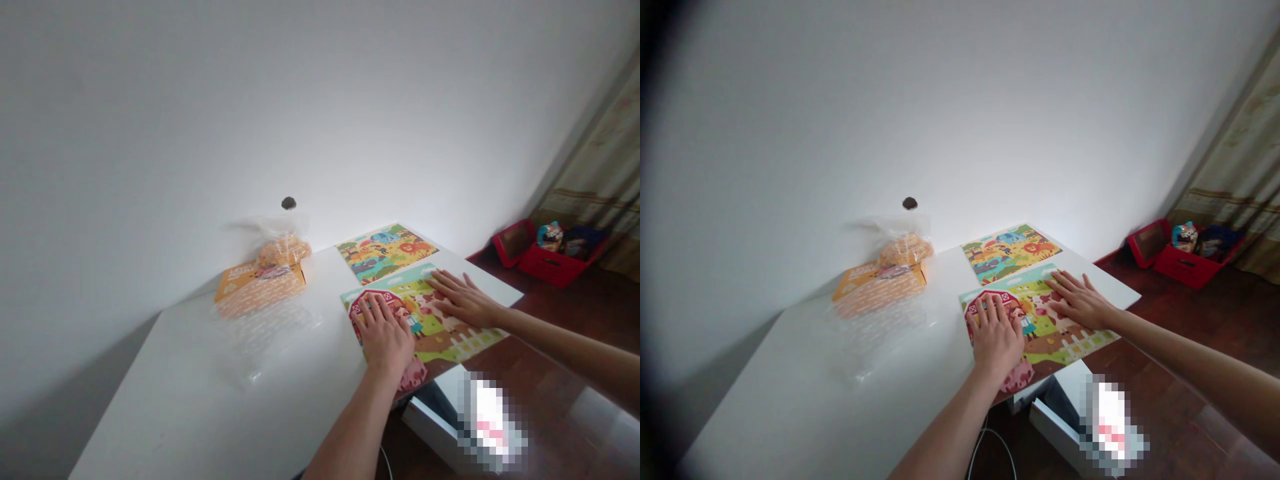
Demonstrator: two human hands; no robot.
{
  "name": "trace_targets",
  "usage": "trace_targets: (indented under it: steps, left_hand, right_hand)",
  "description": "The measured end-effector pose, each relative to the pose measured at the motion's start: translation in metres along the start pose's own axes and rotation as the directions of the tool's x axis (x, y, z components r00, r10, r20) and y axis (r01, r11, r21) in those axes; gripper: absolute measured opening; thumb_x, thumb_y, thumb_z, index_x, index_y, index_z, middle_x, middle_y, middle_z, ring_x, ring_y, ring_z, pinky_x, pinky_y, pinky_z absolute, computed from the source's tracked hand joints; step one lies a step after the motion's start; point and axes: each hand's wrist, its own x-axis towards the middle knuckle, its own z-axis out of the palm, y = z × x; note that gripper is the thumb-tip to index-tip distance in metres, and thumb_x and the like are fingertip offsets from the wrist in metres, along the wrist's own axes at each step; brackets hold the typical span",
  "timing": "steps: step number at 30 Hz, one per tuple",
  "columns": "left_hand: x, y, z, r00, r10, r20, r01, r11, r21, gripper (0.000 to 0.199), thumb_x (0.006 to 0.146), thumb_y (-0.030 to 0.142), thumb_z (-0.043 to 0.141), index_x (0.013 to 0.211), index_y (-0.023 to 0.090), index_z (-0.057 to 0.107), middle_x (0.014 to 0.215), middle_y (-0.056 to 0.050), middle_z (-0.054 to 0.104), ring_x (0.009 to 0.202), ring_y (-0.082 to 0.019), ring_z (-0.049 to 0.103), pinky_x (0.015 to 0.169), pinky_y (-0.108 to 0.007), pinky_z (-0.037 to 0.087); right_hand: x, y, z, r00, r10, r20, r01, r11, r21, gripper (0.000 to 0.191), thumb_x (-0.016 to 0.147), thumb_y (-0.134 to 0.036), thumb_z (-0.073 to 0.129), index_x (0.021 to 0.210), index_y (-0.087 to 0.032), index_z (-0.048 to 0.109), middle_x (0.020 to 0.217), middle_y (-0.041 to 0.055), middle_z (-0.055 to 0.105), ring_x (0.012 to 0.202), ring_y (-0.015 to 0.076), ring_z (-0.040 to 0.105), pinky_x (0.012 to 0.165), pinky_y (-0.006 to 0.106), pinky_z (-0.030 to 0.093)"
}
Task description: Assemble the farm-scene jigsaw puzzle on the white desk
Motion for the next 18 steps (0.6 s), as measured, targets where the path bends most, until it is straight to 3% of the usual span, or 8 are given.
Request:
trace_targets:
  steps: [8,12,18]
  left_hand:
    - [0.023,0.052,0.021,0.999,-0.039,0.034,0.042,0.995,-0.092,0.070,0.092,0.040,0.038,0.150,0.002,0.031,0.157,-0.025,0.023,0.146,-0.043,0.016,0.116,-0.065,0.007]
    - [0.031,0.066,0.026,0.995,-0.066,0.080,0.076,0.987,-0.142,0.069,0.093,0.039,0.038,0.150,0.001,0.030,0.157,-0.026,0.021,0.147,-0.044,0.013,0.114,-0.068,0.007]
    - [0.035,0.072,0.029,0.991,-0.119,0.065,0.129,0.975,-0.181,0.066,0.094,0.038,0.035,0.150,0.004,0.031,0.157,-0.025,0.022,0.147,-0.044,0.013,0.111,-0.072,0.004]
  right_hand:
    - [0.001,0.061,-0.009,1.000,0.016,0.021,-0.016,1.000,0.011,0.065,0.095,-0.060,0.030,0.154,-0.040,0.013,0.163,-0.0010,0.009,0.149,0.0301,0.007,0.114,0.068,0.003]
    - [0.004,0.072,-0.016,1.000,0.023,0.015,-0.023,0.999,0.027,0.063,0.095,-0.059,0.033,0.153,-0.042,0.017,0.163,-0.0018,0.012,0.149,0.0294,0.009,0.115,0.065,0.005]
    - [0.017,0.079,-0.015,1.000,-0.006,0.003,0.006,1.000,0.006,0.064,0.094,-0.059,0.034,0.153,-0.040,0.019,0.162,-0.0006,0.014,0.149,0.0275,0.011,0.115,0.061,0.011]
